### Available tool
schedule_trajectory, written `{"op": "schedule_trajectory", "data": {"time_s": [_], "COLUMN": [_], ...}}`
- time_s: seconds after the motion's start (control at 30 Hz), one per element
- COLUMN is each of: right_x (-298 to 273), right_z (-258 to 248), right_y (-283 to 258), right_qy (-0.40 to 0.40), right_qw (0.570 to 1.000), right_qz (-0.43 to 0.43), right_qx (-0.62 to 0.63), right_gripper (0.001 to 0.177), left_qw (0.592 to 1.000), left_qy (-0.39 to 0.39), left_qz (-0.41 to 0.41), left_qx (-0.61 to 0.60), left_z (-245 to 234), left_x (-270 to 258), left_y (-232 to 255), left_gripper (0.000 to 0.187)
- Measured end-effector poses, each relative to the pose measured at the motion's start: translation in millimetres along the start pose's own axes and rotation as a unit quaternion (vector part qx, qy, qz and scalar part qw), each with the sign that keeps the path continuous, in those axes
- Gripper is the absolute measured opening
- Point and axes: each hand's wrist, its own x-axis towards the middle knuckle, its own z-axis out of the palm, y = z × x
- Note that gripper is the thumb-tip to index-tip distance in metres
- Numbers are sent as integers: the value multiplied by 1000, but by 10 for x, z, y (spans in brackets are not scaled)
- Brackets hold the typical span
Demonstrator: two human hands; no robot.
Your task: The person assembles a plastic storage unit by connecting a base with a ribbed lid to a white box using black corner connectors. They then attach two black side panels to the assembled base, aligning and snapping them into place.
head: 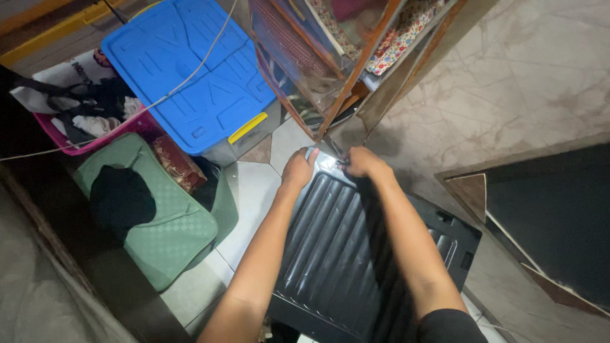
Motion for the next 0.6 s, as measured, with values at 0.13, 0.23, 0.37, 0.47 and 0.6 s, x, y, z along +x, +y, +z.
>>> {"op": "schedule_trajectory", "data": {"time_s": [0.13, 0.23, 0.37, 0.47, 0.6], "right_x": [-78, -62, -27, -174, -212], "right_z": [43, 29, -8, 74, 135], "right_y": [-77, -106, -204, -274, -369], "right_qy": [59, 43, 59, 143, 153], "right_qw": [996, 995, 994, 980, 962], "right_qz": [54, 71, 85, 125, 206], "right_qx": [27, 57, 28, 60, 88], "right_gripper": [44, 45, 45, 49, 47], "left_qw": [1000, 1000, 1000, 1000, 999], "left_qy": [-3, 2, 5, 6, 13], "left_qz": [2, -4, -8, -13, 9], "left_qx": [7, -1, -10, -25, -47], "left_z": [-13, 2, -25, 20, 77], "left_x": [41, 13, 53, 58, 93], "left_y": [28, 32, 44, 21, -75], "left_gripper": [58, 57, 56, 56, 54]}}
